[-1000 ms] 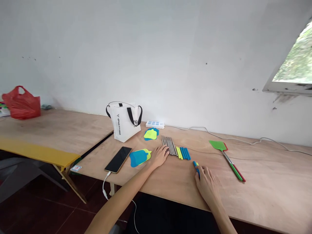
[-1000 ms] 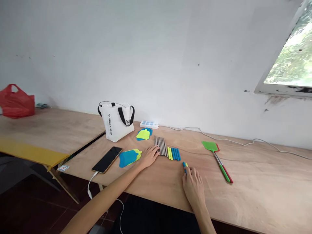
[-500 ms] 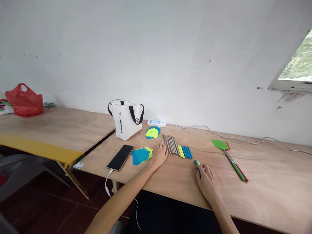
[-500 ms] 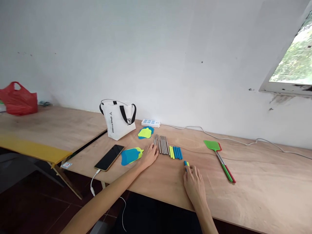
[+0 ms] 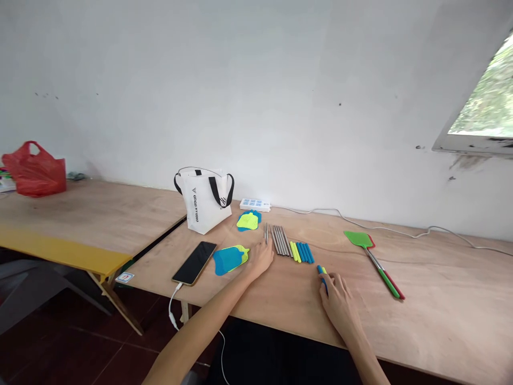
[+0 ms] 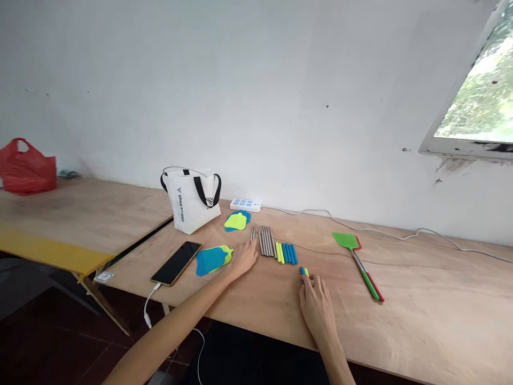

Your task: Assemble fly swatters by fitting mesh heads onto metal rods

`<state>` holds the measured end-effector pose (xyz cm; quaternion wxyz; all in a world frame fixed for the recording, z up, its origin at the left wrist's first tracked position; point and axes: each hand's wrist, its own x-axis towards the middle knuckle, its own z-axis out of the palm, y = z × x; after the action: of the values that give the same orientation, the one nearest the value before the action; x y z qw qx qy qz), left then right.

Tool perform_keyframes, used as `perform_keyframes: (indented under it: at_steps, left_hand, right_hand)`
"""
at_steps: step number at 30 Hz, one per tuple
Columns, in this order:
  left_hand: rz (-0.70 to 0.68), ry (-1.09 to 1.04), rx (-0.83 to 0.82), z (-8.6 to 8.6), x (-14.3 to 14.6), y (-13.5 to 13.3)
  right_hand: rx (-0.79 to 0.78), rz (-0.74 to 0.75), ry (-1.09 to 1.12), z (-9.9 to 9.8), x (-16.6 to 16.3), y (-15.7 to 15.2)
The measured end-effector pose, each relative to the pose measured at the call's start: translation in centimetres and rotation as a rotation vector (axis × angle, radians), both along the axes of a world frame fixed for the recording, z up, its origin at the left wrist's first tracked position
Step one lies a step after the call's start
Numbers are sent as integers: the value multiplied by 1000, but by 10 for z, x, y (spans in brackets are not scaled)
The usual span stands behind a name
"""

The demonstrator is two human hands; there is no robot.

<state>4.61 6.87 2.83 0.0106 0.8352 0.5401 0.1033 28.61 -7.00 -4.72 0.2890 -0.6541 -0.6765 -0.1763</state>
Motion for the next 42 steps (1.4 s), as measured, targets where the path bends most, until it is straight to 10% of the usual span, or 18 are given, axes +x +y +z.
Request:
perform_keyframes:
  at_steps: [14,22,32,42]
  left_hand:
    - [-273,-36,-160,6,-1,-136]
    - [-723,-83,21,18,-26,-80]
    - [-491,-89,-2,-3,-28,-60]
    - [-538,-108,-101,-6,-35,-52]
  right_hand:
    - [24,5,-15,-2,1,0]
    - [-4,0,-25,-1,0,0]
    - [-3,2,-23,0,0,-1]
    - [-10,1,-41,1,0,-1]
